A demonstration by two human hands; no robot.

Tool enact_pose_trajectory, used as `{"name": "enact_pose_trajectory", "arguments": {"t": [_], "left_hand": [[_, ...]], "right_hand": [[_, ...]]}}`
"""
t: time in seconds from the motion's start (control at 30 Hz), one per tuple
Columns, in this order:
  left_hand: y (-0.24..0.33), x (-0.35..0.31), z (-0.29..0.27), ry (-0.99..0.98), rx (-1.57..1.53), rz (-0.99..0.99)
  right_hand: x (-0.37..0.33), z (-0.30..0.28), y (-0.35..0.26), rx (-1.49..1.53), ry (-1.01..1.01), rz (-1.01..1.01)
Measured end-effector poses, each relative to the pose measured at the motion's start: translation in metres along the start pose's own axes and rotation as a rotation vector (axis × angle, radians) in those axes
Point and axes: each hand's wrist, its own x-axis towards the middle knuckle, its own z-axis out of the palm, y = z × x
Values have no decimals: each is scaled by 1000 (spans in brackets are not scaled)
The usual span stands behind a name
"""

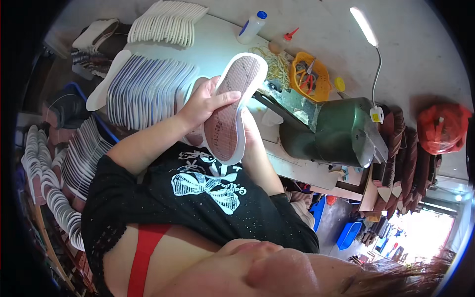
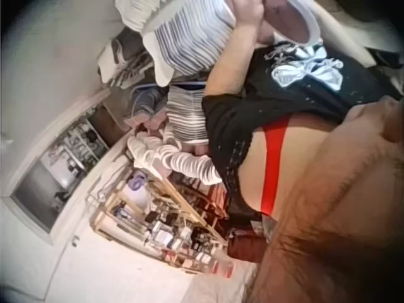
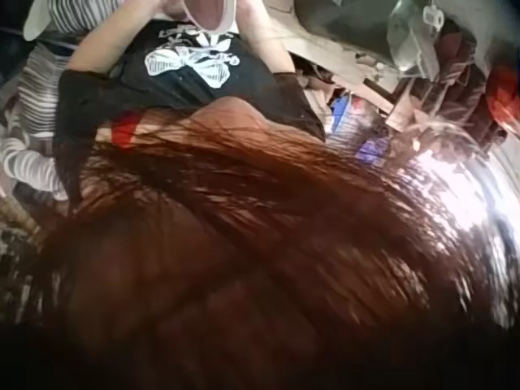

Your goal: The person assembles shoe insoles by hand, picking soles from a stack, fitting and pressing white foam lining around their edges, and placing the assembled soles onto the workbench.

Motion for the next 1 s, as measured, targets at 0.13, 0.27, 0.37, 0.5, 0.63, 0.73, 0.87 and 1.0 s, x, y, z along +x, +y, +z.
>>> {"name": "enact_pose_trajectory", "arguments": {"t": [0.13,0.27,0.37,0.5,0.63,0.73,0.87,1.0], "left_hand": [[-5,-2,0,-56,-5,33],[-23,-5,-17,19,137,85],[-29,-5,-22,81,293,153],[-15,-2,-20,124,711,47],[-19,4,-17,80,241,38],[-18,4,-9,37,169,64],[-21,3,-4,168,599,228],[-31,12,-4,249,373,269]], "right_hand": [[-2,-28,-14,-117,-102,-18],[-11,-13,-38,-576,-35,-15],[-13,0,-34,-786,56,-38],[-17,5,-31,-878,88,-93],[-16,-5,-37,-379,-44,72],[-12,-23,-32,-427,-56,50],[-16,-10,-34,-916,72,-120],[-21,4,-25,-1036,233,-271]]}}
